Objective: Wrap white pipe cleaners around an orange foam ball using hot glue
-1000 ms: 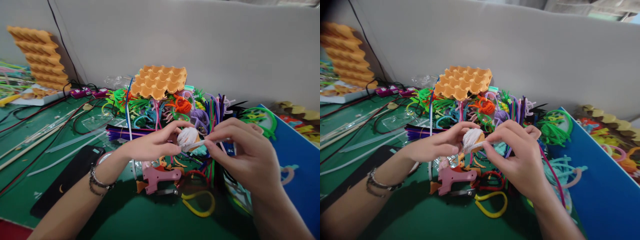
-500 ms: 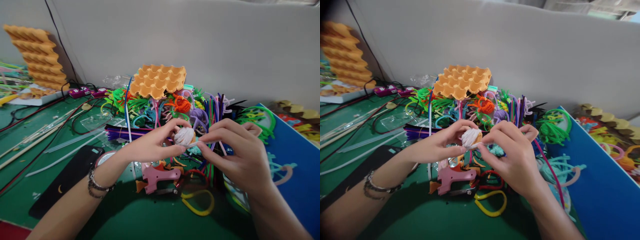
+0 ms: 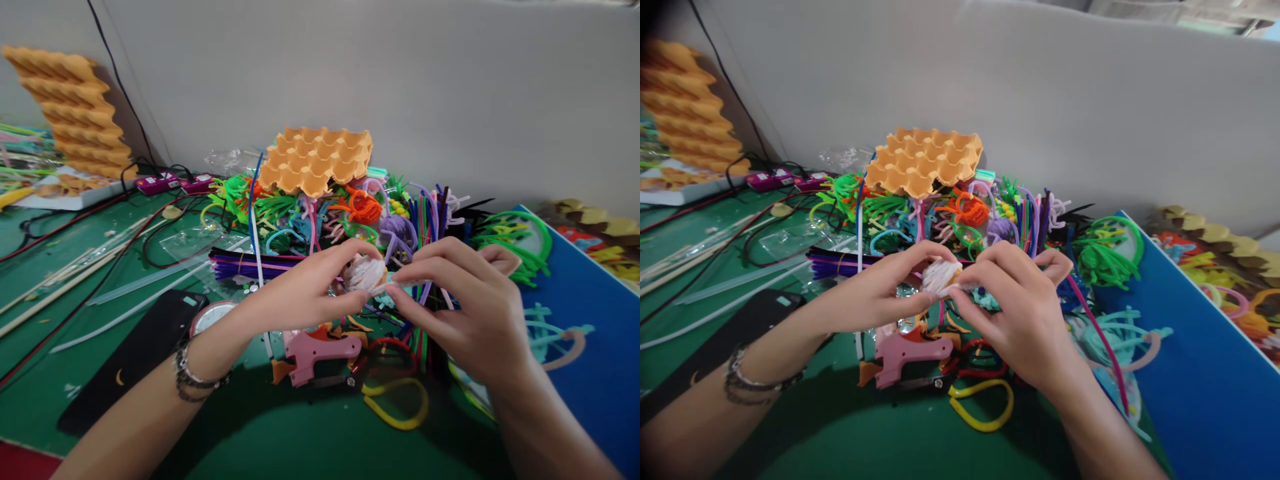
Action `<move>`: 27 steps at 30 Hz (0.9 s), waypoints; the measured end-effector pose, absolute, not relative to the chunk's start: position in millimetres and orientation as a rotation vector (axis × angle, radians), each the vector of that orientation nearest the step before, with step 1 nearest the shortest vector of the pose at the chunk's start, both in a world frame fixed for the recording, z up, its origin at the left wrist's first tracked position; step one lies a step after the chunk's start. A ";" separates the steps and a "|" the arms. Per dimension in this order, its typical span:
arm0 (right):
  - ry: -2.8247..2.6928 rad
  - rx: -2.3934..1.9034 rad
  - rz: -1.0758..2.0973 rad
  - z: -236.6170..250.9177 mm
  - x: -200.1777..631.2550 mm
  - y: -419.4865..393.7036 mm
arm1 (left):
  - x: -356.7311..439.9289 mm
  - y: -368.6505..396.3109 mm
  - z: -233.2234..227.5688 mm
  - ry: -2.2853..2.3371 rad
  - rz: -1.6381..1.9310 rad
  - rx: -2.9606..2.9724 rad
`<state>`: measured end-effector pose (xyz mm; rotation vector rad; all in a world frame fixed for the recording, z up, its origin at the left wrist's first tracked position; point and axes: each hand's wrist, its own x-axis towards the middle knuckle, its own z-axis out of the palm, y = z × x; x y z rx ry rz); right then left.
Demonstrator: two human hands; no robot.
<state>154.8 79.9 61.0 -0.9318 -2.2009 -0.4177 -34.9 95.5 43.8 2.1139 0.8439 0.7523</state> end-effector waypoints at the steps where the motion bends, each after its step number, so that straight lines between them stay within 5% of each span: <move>1: -2.204 -0.935 -0.421 60.7 154.6 79.8 | -34.8 95.3 43.7 0.845 0.755 2.116; 27: -2.188 -0.962 -0.422 57.8 151.1 81.9 | -35.6 93.8 43.6 0.868 0.811 2.175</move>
